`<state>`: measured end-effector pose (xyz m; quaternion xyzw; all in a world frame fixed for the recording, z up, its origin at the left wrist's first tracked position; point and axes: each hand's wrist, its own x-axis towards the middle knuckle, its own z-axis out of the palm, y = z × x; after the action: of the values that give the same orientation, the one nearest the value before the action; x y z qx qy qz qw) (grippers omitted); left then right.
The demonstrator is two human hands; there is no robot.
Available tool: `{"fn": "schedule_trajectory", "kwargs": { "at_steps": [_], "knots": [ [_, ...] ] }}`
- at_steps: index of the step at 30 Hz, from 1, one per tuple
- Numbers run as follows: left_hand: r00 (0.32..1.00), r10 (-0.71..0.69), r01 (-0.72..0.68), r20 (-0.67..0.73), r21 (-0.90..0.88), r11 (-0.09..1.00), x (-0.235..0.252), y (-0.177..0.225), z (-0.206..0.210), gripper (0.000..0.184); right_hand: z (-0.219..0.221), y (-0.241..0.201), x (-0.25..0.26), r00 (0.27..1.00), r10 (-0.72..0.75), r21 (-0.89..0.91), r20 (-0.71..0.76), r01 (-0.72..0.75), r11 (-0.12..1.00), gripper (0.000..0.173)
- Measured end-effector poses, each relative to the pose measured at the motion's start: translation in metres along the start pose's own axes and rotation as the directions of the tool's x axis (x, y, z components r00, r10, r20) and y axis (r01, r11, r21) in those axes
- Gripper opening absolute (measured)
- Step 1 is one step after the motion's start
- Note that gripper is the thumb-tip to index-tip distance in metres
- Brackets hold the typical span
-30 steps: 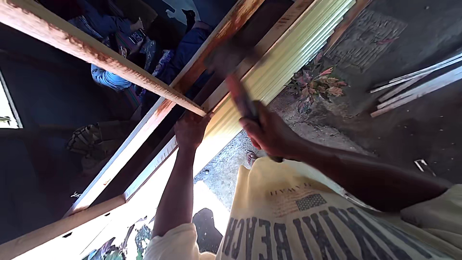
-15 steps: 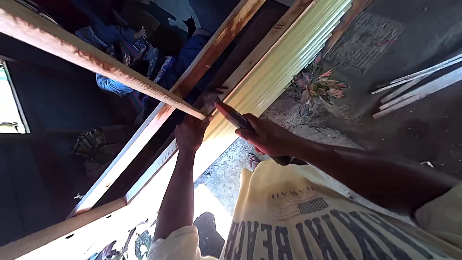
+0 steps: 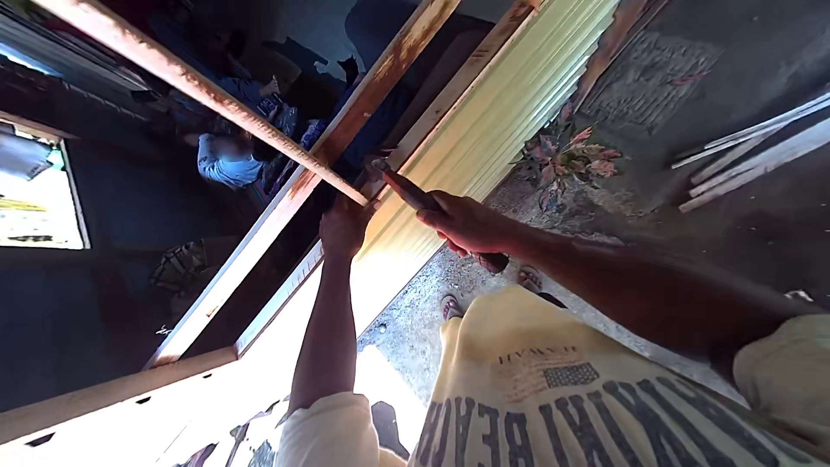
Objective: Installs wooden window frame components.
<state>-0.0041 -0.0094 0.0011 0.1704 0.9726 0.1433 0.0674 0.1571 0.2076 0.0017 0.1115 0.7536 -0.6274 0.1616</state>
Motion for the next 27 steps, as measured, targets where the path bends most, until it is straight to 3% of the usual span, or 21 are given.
{"fn": "schedule_trajectory", "kwargs": {
  "at_steps": [3, 4, 7, 8, 10, 12, 14, 16, 17, 19, 21, 27],
  "knots": [
    [0.994, 0.083, -0.078, 0.072, -0.064, 0.995, -0.024, -0.006, -0.017, 0.066, 0.011, 0.032, -0.026, 0.964, -0.190, -0.162, -0.183, 0.162, 0.974, 0.052],
    [0.988, 0.147, -0.144, 0.036, -0.091, 0.985, -0.041, -0.011, -0.031, 0.062, 0.017, 0.039, -0.035, 0.946, -0.239, -0.245, -0.221, 0.183, 0.952, 0.057],
    [0.894, 0.363, -0.416, -0.263, -0.189, 0.889, -0.061, -0.021, -0.086, 0.043, 0.045, 0.049, -0.049, 0.888, -0.404, -0.529, -0.220, 0.239, 0.814, 0.066],
    [0.832, 0.391, -0.505, -0.392, -0.244, 0.828, -0.054, -0.018, -0.106, 0.048, 0.060, 0.049, -0.045, 0.869, -0.458, -0.618, -0.188, 0.258, 0.743, 0.065],
    [0.787, 0.357, -0.572, -0.504, -0.375, 0.730, -0.029, -0.003, -0.142, 0.079, 0.088, 0.037, -0.030, 0.844, -0.523, -0.747, -0.117, 0.271, 0.606, 0.060],
    [0.806, 0.364, -0.578, -0.467, -0.489, 0.654, 0.003, 0.012, -0.160, 0.099, 0.112, 0.021, -0.016, 0.836, -0.544, -0.814, -0.071, 0.267, 0.516, 0.056],
    [0.821, 0.430, -0.570, -0.374, -0.569, 0.593, 0.023, 0.026, -0.164, 0.085, 0.123, 0.005, -0.010, 0.828, -0.559, -0.850, -0.041, 0.265, 0.455, 0.052],
    [0.830, 0.479, -0.552, -0.287, -0.543, 0.632, 0.026, 0.030, -0.164, 0.059, 0.119, -0.003, -0.010, 0.834, -0.550, -0.873, -0.042, 0.237, 0.426, 0.049],
    [0.831, 0.488, -0.553, -0.268, -0.494, 0.670, 0.026, 0.030, -0.164, 0.055, 0.112, -0.004, -0.010, 0.851, -0.518, -0.877, -0.080, 0.187, 0.442, 0.049],
    [0.833, 0.491, -0.552, -0.254, -0.410, 0.726, 0.025, 0.029, -0.164, 0.057, 0.111, -0.006, -0.010, 0.893, -0.397, -0.864, -0.212, 0.019, 0.503, 0.052],
    [0.835, 0.485, -0.550, -0.260, -0.353, 0.757, 0.024, 0.031, -0.167, 0.060, 0.124, -0.010, -0.007, 0.882, -0.387, -0.848, -0.270, -0.027, 0.530, 0.055],
    [0.823, 0.509, -0.568, -0.251, -0.327, 0.756, 0.024, 0.030, -0.167, 0.061, 0.150, -0.017, -0.013, 0.858, -0.501, -0.867, -0.113, 0.161, 0.472, 0.051]
  ]
}}
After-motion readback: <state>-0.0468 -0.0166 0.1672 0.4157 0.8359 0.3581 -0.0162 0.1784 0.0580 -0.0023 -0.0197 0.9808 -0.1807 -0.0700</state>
